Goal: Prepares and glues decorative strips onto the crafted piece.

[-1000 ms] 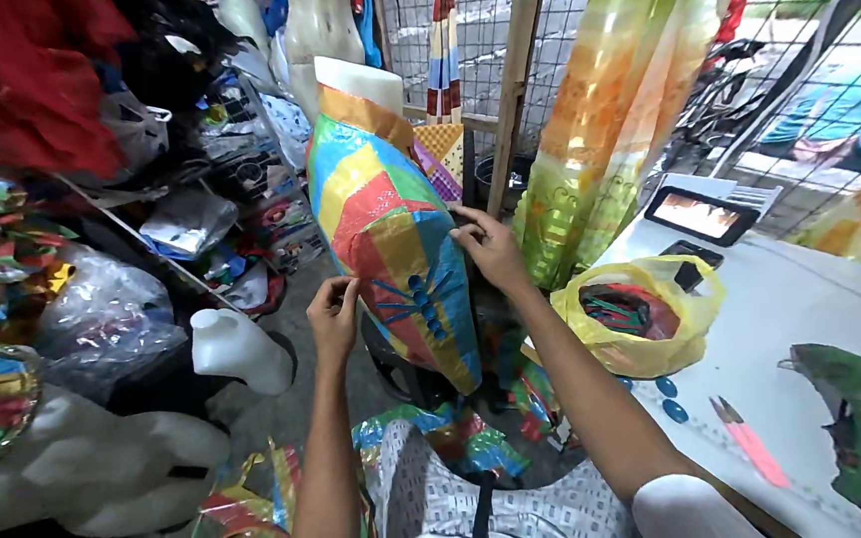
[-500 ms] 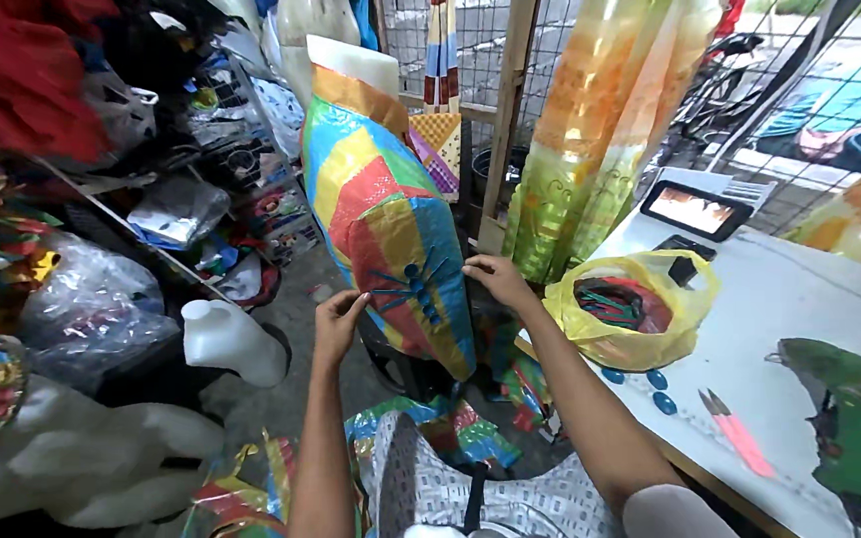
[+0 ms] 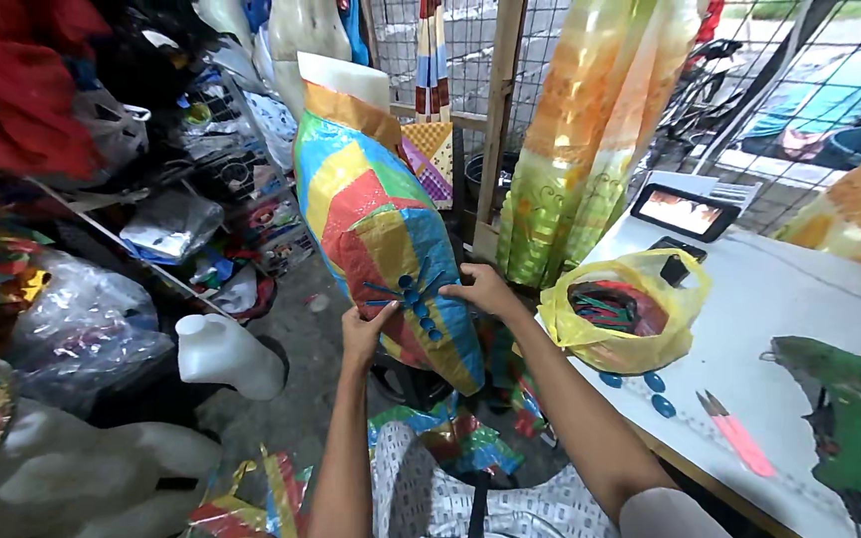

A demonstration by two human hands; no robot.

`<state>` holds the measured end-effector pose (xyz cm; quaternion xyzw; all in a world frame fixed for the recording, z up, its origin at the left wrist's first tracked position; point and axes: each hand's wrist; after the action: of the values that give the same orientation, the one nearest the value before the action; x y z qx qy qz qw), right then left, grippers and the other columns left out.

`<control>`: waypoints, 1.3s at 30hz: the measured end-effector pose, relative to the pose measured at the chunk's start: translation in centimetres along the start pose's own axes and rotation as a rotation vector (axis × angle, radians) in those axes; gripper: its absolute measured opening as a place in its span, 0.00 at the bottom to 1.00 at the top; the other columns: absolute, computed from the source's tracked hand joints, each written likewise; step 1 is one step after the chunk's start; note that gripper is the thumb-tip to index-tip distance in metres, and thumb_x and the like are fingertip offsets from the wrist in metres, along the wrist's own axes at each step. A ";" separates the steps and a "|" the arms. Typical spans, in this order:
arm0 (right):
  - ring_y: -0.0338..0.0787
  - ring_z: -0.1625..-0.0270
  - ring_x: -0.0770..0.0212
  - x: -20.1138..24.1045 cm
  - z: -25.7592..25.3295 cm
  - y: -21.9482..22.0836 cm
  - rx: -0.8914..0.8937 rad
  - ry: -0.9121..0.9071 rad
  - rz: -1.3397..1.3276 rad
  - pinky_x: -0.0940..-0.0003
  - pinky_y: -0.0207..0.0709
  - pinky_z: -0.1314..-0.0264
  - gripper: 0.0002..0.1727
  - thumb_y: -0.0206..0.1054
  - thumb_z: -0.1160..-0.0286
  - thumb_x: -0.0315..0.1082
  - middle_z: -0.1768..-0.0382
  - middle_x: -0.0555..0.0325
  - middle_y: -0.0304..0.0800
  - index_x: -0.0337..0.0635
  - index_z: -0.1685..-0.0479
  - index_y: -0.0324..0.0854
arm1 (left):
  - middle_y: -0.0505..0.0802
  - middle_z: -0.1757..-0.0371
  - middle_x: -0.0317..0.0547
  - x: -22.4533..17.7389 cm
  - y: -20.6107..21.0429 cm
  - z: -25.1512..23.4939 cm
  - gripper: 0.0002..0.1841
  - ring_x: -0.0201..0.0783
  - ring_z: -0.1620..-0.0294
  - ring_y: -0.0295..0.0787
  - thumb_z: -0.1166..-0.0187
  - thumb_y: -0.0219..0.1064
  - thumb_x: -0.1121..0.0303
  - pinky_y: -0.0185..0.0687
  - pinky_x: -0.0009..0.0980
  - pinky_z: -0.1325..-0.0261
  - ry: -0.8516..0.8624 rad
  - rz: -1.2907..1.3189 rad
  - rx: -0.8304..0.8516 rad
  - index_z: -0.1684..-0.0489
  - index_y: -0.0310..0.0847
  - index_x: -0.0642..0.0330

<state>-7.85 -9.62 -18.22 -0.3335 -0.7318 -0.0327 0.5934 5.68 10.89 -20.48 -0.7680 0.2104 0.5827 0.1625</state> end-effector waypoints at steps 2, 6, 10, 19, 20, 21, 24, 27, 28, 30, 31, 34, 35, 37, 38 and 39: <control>0.89 0.46 0.53 0.7 0.0 -0.2 0.023 0.006 0.003 0.52 0.82 0.39 0.21 0.81 0.32 0.35 0.49 0.42 0.90 0.30 0.46 0.84 | 0.95 0.63 0.39 -0.2 -0.2 -0.1 0.11 0.27 0.61 0.93 0.32 0.77 0.81 0.91 0.29 0.49 -0.011 0.053 0.032 0.55 0.85 0.67; 0.87 0.39 0.52 2.3 -0.7 0.0 -0.005 -0.035 0.003 0.51 0.79 0.34 0.31 0.84 0.38 0.39 0.43 0.40 0.87 0.32 0.37 0.78 | 0.93 0.59 0.43 -1.5 0.1 -0.2 0.18 0.30 0.58 0.91 0.32 0.78 0.79 0.90 0.31 0.49 -0.080 0.070 -0.022 0.46 0.79 0.69; 0.87 0.34 0.46 3.0 -1.7 1.1 -0.061 0.002 0.038 0.46 0.77 0.26 0.38 0.85 0.39 0.42 0.38 0.36 0.87 0.29 0.31 0.77 | 0.94 0.59 0.46 -2.1 1.1 -0.5 0.15 0.33 0.57 0.93 0.30 0.79 0.73 0.90 0.35 0.48 -0.084 0.064 -0.111 0.49 0.83 0.69; 0.85 0.36 0.38 4.1 -2.2 1.6 -0.185 0.023 0.132 0.35 0.73 0.30 0.40 0.83 0.38 0.54 0.43 0.34 0.87 0.30 0.35 0.79 | 0.95 0.62 0.42 -2.1 1.4 -0.5 0.14 0.29 0.61 0.93 0.32 0.81 0.72 0.90 0.30 0.51 -0.067 -0.013 -0.122 0.53 0.85 0.67; 0.85 0.36 0.37 4.4 -2.4 1.8 -0.209 0.026 0.152 0.32 0.70 0.28 0.41 0.82 0.38 0.55 0.44 0.34 0.87 0.31 0.34 0.79 | 0.95 0.63 0.41 -1.8 1.5 -0.4 0.15 0.28 0.62 0.92 0.32 0.82 0.70 0.90 0.30 0.53 -0.061 -0.041 -0.144 0.53 0.85 0.67; 0.85 0.35 0.37 4.5 -2.4 1.9 -0.235 0.016 0.162 0.31 0.68 0.28 0.41 0.82 0.38 0.56 0.43 0.34 0.88 0.32 0.33 0.78 | 0.94 0.63 0.43 -1.4 1.5 -0.3 0.17 0.29 0.63 0.91 0.32 0.82 0.69 0.89 0.30 0.54 -0.043 -0.076 -0.189 0.52 0.85 0.68; 0.88 0.39 0.47 4.7 -0.6 0.9 -0.387 -0.135 0.080 0.48 0.81 0.35 0.34 0.78 0.30 0.50 0.39 0.39 0.87 0.33 0.33 0.79 | 0.85 0.40 0.64 1.0 1.0 2.0 0.29 0.41 0.42 0.84 0.20 0.71 0.66 0.81 0.35 0.37 0.115 -0.170 -0.352 0.27 0.68 0.78; 0.85 0.66 0.69 4.4 4.8 -1.7 -0.502 -0.120 -0.043 0.72 0.82 0.63 0.14 0.68 0.18 0.39 0.60 0.54 0.89 0.35 0.47 0.83 | 0.76 0.28 0.78 2.8 0.8 7.6 0.30 0.52 0.28 0.76 0.12 0.59 0.64 0.73 0.39 0.27 0.301 -0.262 -0.393 0.24 0.59 0.87; 0.80 0.76 0.71 4.0 7.5 -2.2 -0.422 -0.025 -0.074 0.74 0.76 0.72 0.13 0.65 0.15 0.38 0.71 0.58 0.86 0.35 0.53 0.83 | 0.75 0.26 0.76 2.9 1.1 9.8 0.33 0.49 0.26 0.74 0.14 0.62 0.62 0.72 0.38 0.27 0.329 -0.257 -0.283 0.24 0.59 0.86; 0.82 0.73 0.66 2.2 12.9 -2.3 -0.004 0.208 -0.075 0.67 0.81 0.64 0.15 0.60 0.12 0.37 0.71 0.53 0.86 0.30 0.54 0.83 | 0.74 0.20 0.70 2.5 2.4 13.4 0.40 0.43 0.20 0.72 0.23 0.71 0.54 0.73 0.36 0.24 0.324 -0.199 0.096 0.23 0.63 0.82; 0.84 0.70 0.64 0.8 15.4 -1.2 0.220 0.268 -0.037 0.63 0.82 0.59 0.16 0.59 0.12 0.36 0.69 0.51 0.88 0.28 0.54 0.85 | 0.72 0.17 0.68 2.2 3.3 14.7 0.42 0.45 0.16 0.70 0.27 0.75 0.49 0.71 0.39 0.20 0.308 -0.185 0.327 0.23 0.69 0.77; 0.86 0.59 0.41 -1.2 22.2 2.5 0.648 0.465 0.101 0.40 0.76 0.47 0.13 0.62 0.18 0.27 0.63 0.32 0.87 0.21 0.59 0.84 | 0.78 0.17 0.58 1.9 6.5 17.7 0.39 0.53 0.17 0.73 0.32 0.79 0.47 0.69 0.55 0.17 0.252 -0.282 0.997 0.22 0.79 0.61; 0.86 0.54 0.36 -1.0 23.9 3.3 0.703 0.581 0.156 0.36 0.73 0.45 0.12 0.63 0.20 0.27 0.59 0.29 0.86 0.21 0.57 0.84 | 0.81 0.20 0.54 2.2 7.5 18.8 0.38 0.53 0.19 0.77 0.32 0.79 0.49 0.70 0.58 0.19 0.236 -0.324 1.171 0.21 0.79 0.57; 0.85 0.54 0.37 -0.7 26.3 3.6 0.675 0.645 0.211 0.36 0.71 0.50 0.10 0.66 0.24 0.28 0.60 0.32 0.85 0.26 0.59 0.83 | 0.89 0.29 0.54 4.1 8.8 21.0 0.38 0.50 0.28 0.86 0.32 0.81 0.50 0.79 0.54 0.24 0.246 -0.308 1.306 0.21 0.78 0.60; 0.86 0.51 0.35 -1.0 27.0 3.4 0.648 0.579 0.225 0.34 0.72 0.48 0.10 0.66 0.23 0.29 0.58 0.31 0.87 0.26 0.56 0.84 | 0.91 0.33 0.55 5.2 9.1 21.6 0.39 0.49 0.33 0.89 0.34 0.82 0.50 0.83 0.53 0.28 0.241 -0.300 1.296 0.23 0.79 0.63; 0.87 0.48 0.33 -1.5 27.5 2.7 0.592 0.505 0.224 0.32 0.74 0.43 0.11 0.65 0.22 0.28 0.55 0.30 0.88 0.26 0.52 0.85 | 0.92 0.36 0.57 5.9 9.2 21.7 0.40 0.50 0.36 0.91 0.36 0.83 0.52 0.85 0.53 0.31 0.208 -0.344 1.280 0.24 0.78 0.65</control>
<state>-29.61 3.97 -28.52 -0.2071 -0.5000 0.1635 0.8248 -15.63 12.93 -32.05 -0.5947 0.4037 0.2319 0.6554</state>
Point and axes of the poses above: each hand's wrist, its own z-axis away from the middle knuckle, its own y-axis out of the palm, x = y × z
